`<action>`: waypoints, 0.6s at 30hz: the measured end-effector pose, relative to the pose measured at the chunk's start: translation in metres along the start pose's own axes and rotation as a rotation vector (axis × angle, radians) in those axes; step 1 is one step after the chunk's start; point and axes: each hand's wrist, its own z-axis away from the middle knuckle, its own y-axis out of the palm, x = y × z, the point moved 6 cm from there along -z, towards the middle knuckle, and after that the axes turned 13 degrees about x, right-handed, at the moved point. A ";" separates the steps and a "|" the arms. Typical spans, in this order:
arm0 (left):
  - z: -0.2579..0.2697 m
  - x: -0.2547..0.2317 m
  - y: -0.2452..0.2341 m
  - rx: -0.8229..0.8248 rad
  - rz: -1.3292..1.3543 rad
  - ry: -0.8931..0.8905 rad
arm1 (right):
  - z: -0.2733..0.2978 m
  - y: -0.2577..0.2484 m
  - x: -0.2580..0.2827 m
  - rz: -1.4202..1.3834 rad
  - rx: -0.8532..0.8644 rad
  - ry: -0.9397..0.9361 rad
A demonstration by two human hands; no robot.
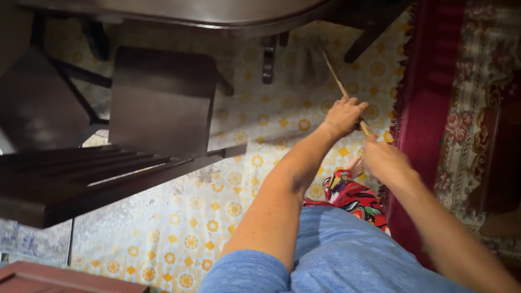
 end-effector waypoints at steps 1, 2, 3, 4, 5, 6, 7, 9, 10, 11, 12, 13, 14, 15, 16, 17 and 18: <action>-0.005 -0.001 -0.005 0.056 0.010 -0.006 | -0.018 0.003 -0.002 -0.155 0.004 -0.002; -0.010 -0.007 -0.012 0.058 0.003 -0.004 | -0.049 0.014 -0.030 -0.161 0.001 -0.005; -0.016 -0.015 -0.018 0.083 0.002 0.013 | -0.080 0.025 -0.056 -0.097 0.006 -0.006; -0.020 -0.023 -0.023 0.107 0.003 0.025 | -0.111 0.038 -0.083 -0.031 0.012 -0.008; -0.025 -0.040 -0.033 0.110 -0.002 0.023 | -0.083 0.012 -0.084 -0.035 0.012 -0.013; -0.033 -0.059 -0.045 0.071 0.021 0.042 | -0.056 -0.015 -0.088 -0.041 0.048 -0.021; -0.042 -0.078 -0.057 0.033 0.044 0.060 | -0.028 -0.041 -0.094 -0.047 0.083 -0.028; -0.071 -0.106 -0.047 0.011 0.061 0.052 | -0.001 -0.075 -0.135 0.028 0.106 -0.035; -0.087 -0.125 -0.043 -0.012 0.084 0.047 | 0.015 -0.092 -0.159 0.105 0.131 -0.035; -0.099 -0.143 -0.044 -0.016 0.087 0.042 | 0.036 -0.112 -0.170 0.112 0.132 -0.037; -0.115 -0.159 -0.049 -0.028 0.079 0.040 | 0.054 -0.133 -0.185 0.231 0.176 0.042; -0.132 -0.176 -0.054 -0.039 0.072 0.039 | 0.072 -0.155 -0.202 0.350 0.217 0.123; -0.152 -0.193 -0.058 -0.044 0.075 0.042 | 0.081 -0.174 -0.217 0.353 0.215 0.129; -0.171 -0.210 -0.061 -0.025 0.070 0.037 | 0.089 -0.194 -0.235 0.369 0.190 0.201; -0.190 -0.223 -0.063 -0.005 0.062 0.030 | 0.096 -0.214 -0.251 0.383 0.162 0.269; -0.210 -0.230 -0.065 -0.011 0.062 0.031 | 0.099 -0.230 -0.262 0.387 0.159 0.272; -0.228 -0.238 -0.064 0.001 0.069 0.024 | 0.102 -0.246 -0.272 0.427 0.144 0.256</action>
